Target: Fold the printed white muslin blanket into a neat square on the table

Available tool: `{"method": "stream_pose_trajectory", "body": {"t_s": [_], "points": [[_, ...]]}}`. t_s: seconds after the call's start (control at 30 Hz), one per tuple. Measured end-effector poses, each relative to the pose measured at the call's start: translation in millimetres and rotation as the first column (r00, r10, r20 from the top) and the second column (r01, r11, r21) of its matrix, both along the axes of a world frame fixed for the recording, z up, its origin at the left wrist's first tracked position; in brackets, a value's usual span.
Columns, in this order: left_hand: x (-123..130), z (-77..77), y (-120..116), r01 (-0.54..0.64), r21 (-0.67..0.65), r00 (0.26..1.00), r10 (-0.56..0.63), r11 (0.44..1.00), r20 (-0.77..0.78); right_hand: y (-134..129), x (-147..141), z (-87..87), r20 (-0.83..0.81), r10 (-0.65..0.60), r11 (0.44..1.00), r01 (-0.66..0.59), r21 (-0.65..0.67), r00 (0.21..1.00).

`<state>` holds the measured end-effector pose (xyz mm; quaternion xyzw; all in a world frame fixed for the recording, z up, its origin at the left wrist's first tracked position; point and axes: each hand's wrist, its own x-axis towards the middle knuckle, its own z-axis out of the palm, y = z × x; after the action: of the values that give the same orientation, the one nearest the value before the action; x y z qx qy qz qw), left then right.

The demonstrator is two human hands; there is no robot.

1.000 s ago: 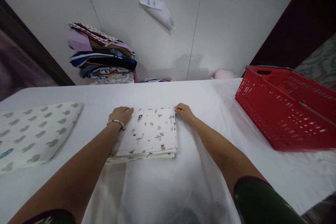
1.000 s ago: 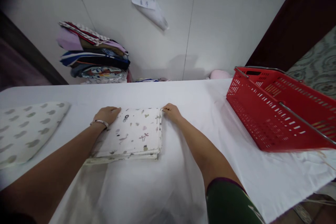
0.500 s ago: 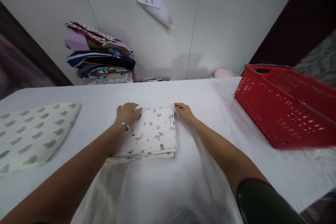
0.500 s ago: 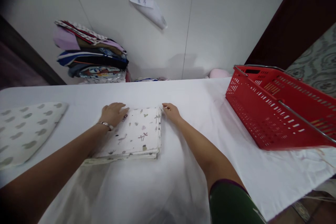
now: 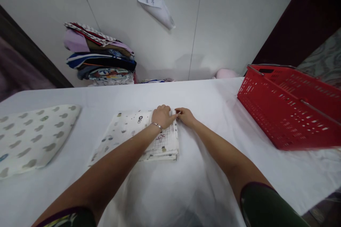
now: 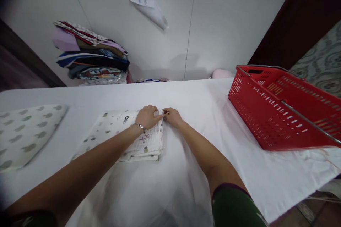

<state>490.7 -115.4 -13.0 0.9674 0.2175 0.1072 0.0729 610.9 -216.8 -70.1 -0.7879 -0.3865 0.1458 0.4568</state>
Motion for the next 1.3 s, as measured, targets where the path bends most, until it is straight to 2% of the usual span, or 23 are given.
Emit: {"method": "stream_pose_trajectory", "body": {"t_s": [0.1, 0.2, 0.3, 0.4, 0.47, 0.57, 0.63, 0.77, 0.87, 0.97, 1.03, 1.07, 1.13, 1.2, 1.3], "points": [[6, -2.8, -8, -0.018, -0.004, 0.995, 0.017, 1.000, -0.094, 7, 4, -2.2, -0.023, 0.026, 0.999, -0.026, 0.020, 0.999], [9, -5.0, -11, -0.034, -0.017, 0.990, 0.032, 0.999, -0.135, 12, 6, -4.2, 0.010, -0.008, 0.998, 0.008, 0.067, 1.000], [9, -5.1, -9, -0.053, -0.078, 0.989, 0.042, 0.995, -0.139, 13, 7, -6.1, 0.070, -0.003, 0.999, 0.000, 0.054, 0.998], [9, -7.0, -6, -0.075, -0.138, 0.992, 0.060, 0.988, -0.111, 12, 8, -6.3, 0.120, 0.093, 0.995, -0.096, 0.025, 0.988], [8, -10.4, -6, -0.069, -0.149, 0.995, 0.056, 0.986, -0.088, 12, 9, -5.7, 0.133, 0.110, 0.993, -0.114, 0.022, 0.985], [6, -16.0, -5, -0.013, -0.108, 0.998, 0.007, 0.994, -0.057, 14, 9, -4.9, 0.160, 0.077, 0.997, -0.079, 0.003, 0.984], [4, -17.3, -4, 0.045, -0.089, 0.998, -0.048, 0.995, -0.042, 15, 8, -4.4, 0.205, 0.098, 0.995, -0.094, -0.028, 0.974], [-4, -11.4, -1, 0.135, -0.149, 0.988, -0.144, 0.980, -0.054, 11, 9, 1.0, 0.246, 0.137, 0.987, -0.113, -0.110, 0.959], [-18, -6.6, -4, 0.207, -0.153, 0.975, -0.217, 0.966, -0.052, 6, 5, 12.1, 0.236, 0.108, 0.982, -0.067, -0.177, 0.966], [-36, -10.4, -12, 0.275, -0.143, 0.957, -0.285, 0.951, -0.052, 2, -12, 25.7, 0.290, -0.017, 0.997, 0.039, -0.071, 0.957], [-44, -17.7, -20, 0.277, -0.114, 0.956, -0.286, 0.954, -0.068, 3, -31, 31.6, 0.352, -0.032, 0.999, 0.025, 0.026, 0.936], [-47, -21.6, -24, 0.271, -0.092, 0.958, -0.278, 0.958, -0.077, 4, -40, 32.7, 0.374, 0.006, 1.000, -0.017, 0.025, 0.927], [-49, -27.1, -31, 0.261, -0.058, 0.960, -0.265, 0.964, -0.087, 6, -58, 31.6, 0.361, 0.137, 0.990, -0.111, -0.090, 0.922], [-49, -26.2, -38, 0.250, -0.062, 0.962, -0.255, 0.966, -0.100, 8, -67, 28.6, 0.278, 0.236, 0.956, -0.170, -0.241, 0.931], [-57, -11.8, -41, 0.222, -0.161, 0.952, -0.250, 0.962, -0.175, 6, -68, 29.7, 0.166, 0.257, 0.918, -0.187, -0.350, 0.952]]}}
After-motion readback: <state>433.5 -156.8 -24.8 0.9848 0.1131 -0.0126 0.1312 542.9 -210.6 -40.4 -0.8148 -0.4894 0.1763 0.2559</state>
